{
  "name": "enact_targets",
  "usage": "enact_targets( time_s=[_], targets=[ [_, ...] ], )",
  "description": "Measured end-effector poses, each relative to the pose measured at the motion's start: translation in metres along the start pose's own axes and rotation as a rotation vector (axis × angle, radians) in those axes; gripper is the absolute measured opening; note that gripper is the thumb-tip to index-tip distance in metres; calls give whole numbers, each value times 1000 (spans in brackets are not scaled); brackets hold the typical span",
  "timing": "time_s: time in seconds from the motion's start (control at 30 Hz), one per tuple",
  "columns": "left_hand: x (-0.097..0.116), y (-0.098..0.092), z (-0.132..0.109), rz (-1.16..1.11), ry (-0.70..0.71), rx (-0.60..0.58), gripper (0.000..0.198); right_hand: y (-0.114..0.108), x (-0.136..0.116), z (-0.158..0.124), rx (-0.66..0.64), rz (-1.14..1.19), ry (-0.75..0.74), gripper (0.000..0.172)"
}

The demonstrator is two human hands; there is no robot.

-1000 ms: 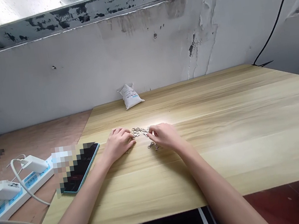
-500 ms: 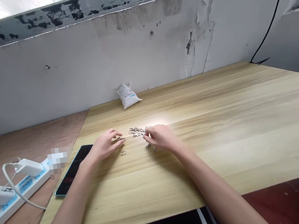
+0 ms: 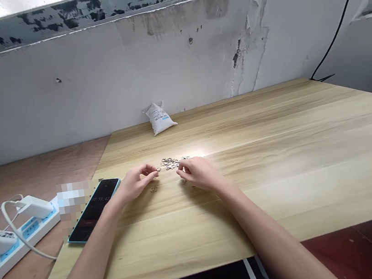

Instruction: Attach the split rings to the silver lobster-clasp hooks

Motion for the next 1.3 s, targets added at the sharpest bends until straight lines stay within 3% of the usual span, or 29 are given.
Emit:
enact_targets(
  time_s=[0.1, 0.2, 0.43, 0.97, 1.13, 1.3],
  targets=[
    [12, 14, -1, -328, -52, -105, 24, 7, -7, 1, -8, 277, -27, 26],
    [16, 23, -2, -513, -61, -140, 24, 13, -14, 2, -50, 513, -49, 31],
    [12, 24, -2, -610, -82, -66, 22, 7, -16, 1, -127, 752, 74, 33],
    [15, 23, -5, -504, -68, 22, 23, 12, -13, 3, -20, 836, 173, 34],
    [20, 22, -6, -349, 46, 22, 19, 13, -12, 3, 0, 825, 182, 31],
    [17, 24, -4, -73, 283, 78, 12, 18, -9, 3, 44, 887, 189, 31]
  ],
)
Point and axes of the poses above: each hand's wrist, its own z-axis towards the middle knuckle, its own y-axis out of the palm, x = y × z, the point moved 2 cm from there along z, towards the middle knuckle, and after that the axes turned 13 degrees about -z, right-handed, at the moved point
